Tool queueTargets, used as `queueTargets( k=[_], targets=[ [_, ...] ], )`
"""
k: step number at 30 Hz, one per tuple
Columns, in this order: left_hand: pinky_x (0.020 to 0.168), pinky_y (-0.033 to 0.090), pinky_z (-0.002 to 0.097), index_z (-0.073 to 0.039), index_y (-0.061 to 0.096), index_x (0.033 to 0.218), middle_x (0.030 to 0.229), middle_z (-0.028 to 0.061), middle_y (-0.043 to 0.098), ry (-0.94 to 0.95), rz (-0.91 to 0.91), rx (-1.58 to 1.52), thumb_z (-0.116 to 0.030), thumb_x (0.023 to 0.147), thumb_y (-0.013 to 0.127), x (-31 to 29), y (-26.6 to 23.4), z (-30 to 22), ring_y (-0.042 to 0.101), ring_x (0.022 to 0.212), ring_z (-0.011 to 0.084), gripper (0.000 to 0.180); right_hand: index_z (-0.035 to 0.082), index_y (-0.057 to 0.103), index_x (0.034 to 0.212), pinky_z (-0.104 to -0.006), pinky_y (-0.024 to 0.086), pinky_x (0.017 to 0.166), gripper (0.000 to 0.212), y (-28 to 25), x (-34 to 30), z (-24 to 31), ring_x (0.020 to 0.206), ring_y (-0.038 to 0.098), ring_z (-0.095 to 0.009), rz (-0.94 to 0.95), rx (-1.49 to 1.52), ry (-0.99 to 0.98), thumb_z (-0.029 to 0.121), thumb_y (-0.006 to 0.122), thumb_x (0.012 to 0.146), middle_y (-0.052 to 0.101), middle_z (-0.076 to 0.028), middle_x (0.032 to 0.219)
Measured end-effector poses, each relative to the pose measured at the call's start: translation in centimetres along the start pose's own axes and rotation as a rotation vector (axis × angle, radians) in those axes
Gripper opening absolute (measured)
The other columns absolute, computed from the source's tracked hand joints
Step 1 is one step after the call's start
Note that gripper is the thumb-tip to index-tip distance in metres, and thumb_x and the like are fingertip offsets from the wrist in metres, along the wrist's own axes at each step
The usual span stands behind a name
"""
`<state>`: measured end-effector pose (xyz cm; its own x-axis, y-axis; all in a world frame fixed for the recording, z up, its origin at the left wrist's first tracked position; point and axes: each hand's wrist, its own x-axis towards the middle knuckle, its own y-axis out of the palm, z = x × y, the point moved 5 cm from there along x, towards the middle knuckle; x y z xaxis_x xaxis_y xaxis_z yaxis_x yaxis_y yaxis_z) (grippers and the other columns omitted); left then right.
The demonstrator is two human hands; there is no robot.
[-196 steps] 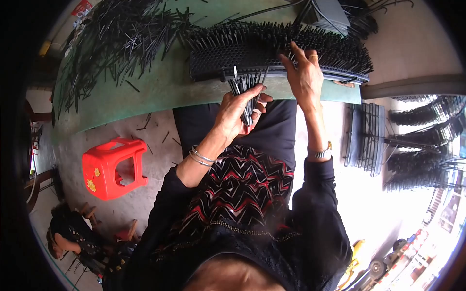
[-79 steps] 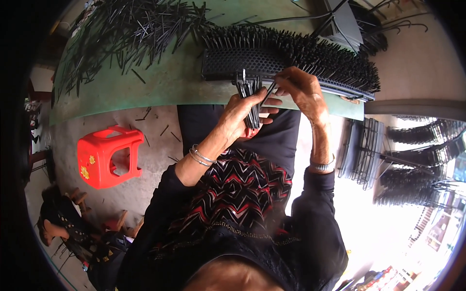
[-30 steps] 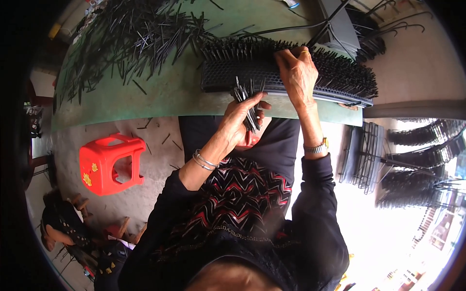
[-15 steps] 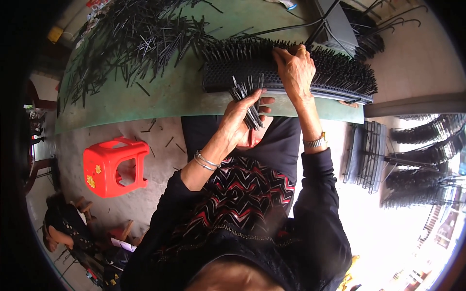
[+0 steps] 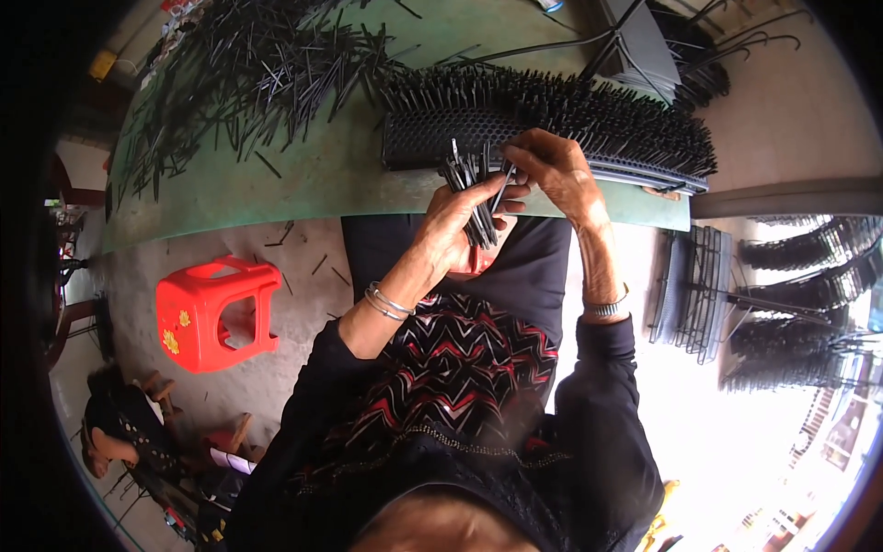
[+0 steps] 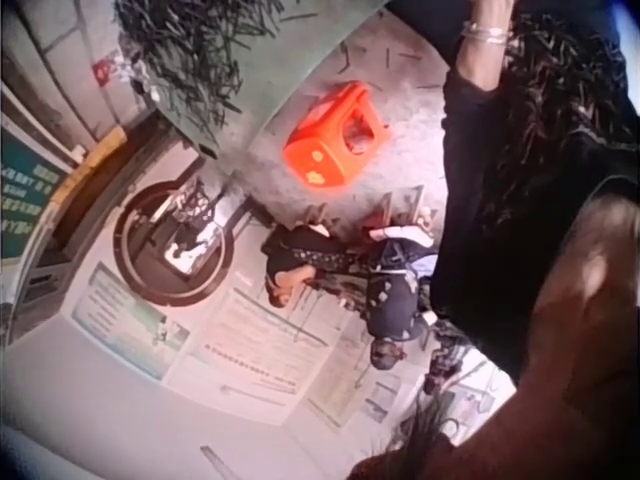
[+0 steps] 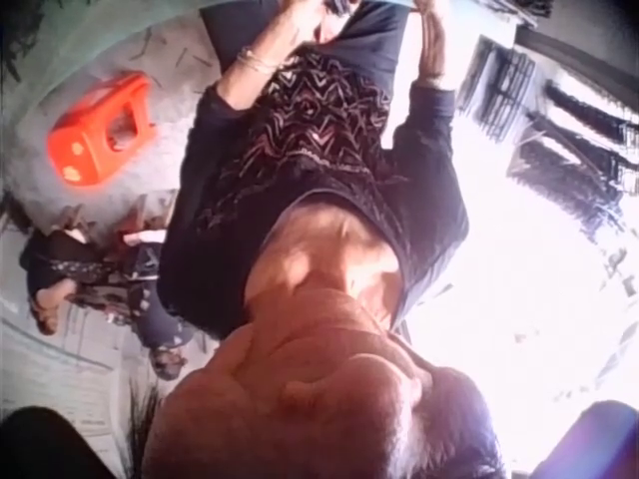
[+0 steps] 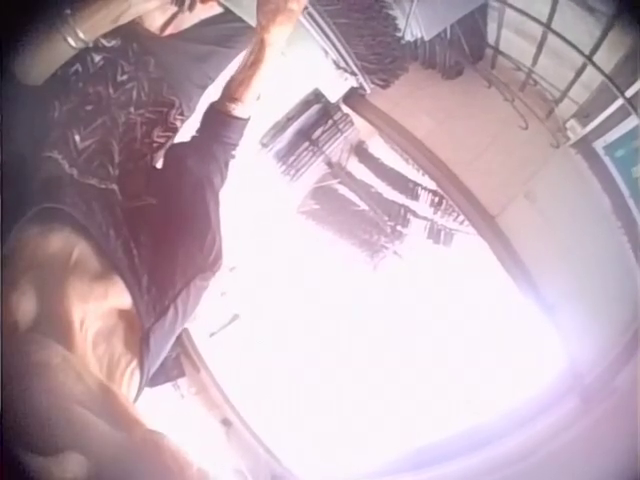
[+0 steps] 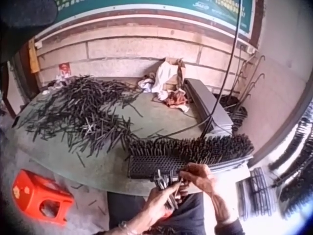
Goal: Manually inserting black pins or bristles into a perforated base plate to assemble a brush.
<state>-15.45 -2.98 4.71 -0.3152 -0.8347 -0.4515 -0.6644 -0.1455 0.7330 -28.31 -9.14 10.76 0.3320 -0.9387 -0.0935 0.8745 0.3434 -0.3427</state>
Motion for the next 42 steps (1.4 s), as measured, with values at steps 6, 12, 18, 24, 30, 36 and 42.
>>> queueTargets(
  k=[6, 12, 18, 24, 30, 36, 42],
  targets=[
    [0.061, 0.052, 0.0266, 0.001, 0.066, 0.104, 0.095, 0.0142, 0.070, 0.003, -0.005, 0.085, -0.017, 0.089, 0.067, -0.1, -0.1, -0.6, 0.067, 0.074, 0.0182, 0.023, 0.001, 0.070, 0.101, -0.0255, 0.049, 0.065, 0.022, -0.1, 0.0, -0.5, 0.070, 0.060, -0.010, -0.022, 0.091, 0.081, 0.019, 0.063, 0.091, 0.065, -0.004, 0.078],
    [0.060, 0.056, 0.0305, -0.002, 0.067, 0.106, 0.097, 0.0127, 0.071, -0.014, 0.064, 0.159, -0.027, 0.089, 0.066, 0.6, -0.5, -0.2, 0.070, 0.080, 0.0203, 0.031, -0.001, 0.069, 0.100, -0.0259, 0.050, 0.067, 0.024, -0.4, -0.3, -0.5, 0.068, 0.062, -0.012, -0.056, 0.041, 0.116, 0.020, 0.063, 0.091, 0.066, -0.006, 0.078],
    [0.054, 0.056, 0.0342, -0.007, 0.062, 0.109, 0.091, 0.0165, 0.069, -0.130, -0.055, 0.176, -0.023, 0.090, 0.066, 1.9, -1.5, -1.1, 0.067, 0.071, 0.0241, 0.025, -0.002, 0.065, 0.096, -0.0242, 0.051, 0.065, 0.011, -2.4, -0.6, 1.2, 0.071, 0.065, -0.011, -0.470, 0.099, -0.137, 0.005, 0.060, 0.090, 0.069, -0.009, 0.079],
    [0.066, 0.059, 0.0400, -0.005, 0.061, 0.110, 0.090, 0.0176, 0.066, -0.161, -0.091, -0.032, -0.020, 0.093, 0.061, 3.0, -1.9, 0.7, 0.067, 0.078, 0.0266, 0.023, 0.003, 0.065, 0.100, -0.0243, 0.051, 0.063, 0.011, -2.3, 0.2, 1.8, 0.071, 0.067, -0.010, -0.769, -0.466, -0.317, 0.005, 0.060, 0.091, 0.071, -0.007, 0.080],
    [0.073, 0.059, 0.0426, -0.001, 0.059, 0.112, 0.094, 0.0173, 0.065, -0.099, -0.096, -0.089, -0.017, 0.093, 0.059, 2.4, -2.3, 0.8, 0.066, 0.083, 0.0266, 0.024, 0.004, 0.065, 0.101, -0.0250, 0.051, 0.061, 0.012, -2.4, 0.5, 1.5, 0.069, 0.069, -0.013, -0.734, -0.535, -0.336, 0.006, 0.060, 0.091, 0.071, -0.008, 0.079],
    [0.066, 0.058, 0.0389, -0.002, 0.063, 0.109, 0.083, 0.0134, 0.065, -0.082, -0.105, -0.047, -0.017, 0.094, 0.059, 1.7, -1.8, 0.6, 0.066, 0.075, 0.0222, 0.022, 0.007, 0.068, 0.098, -0.0286, 0.051, 0.064, 0.011, -2.2, 1.1, 1.5, 0.073, 0.068, -0.019, -0.671, -0.679, -0.368, 0.010, 0.064, 0.089, 0.068, -0.008, 0.087],
    [0.054, 0.049, 0.0299, -0.003, 0.064, 0.108, 0.074, 0.0090, 0.064, -0.028, -0.067, 0.034, -0.022, 0.093, 0.061, 1.1, -1.3, 0.5, 0.065, 0.064, 0.0195, 0.025, 0.016, 0.072, 0.098, -0.0333, 0.050, 0.068, 0.016, -1.8, 2.4, 1.0, 0.080, 0.063, -0.023, -0.664, -0.922, -0.400, 0.018, 0.070, 0.083, 0.061, -0.005, 0.094]
  ],
)
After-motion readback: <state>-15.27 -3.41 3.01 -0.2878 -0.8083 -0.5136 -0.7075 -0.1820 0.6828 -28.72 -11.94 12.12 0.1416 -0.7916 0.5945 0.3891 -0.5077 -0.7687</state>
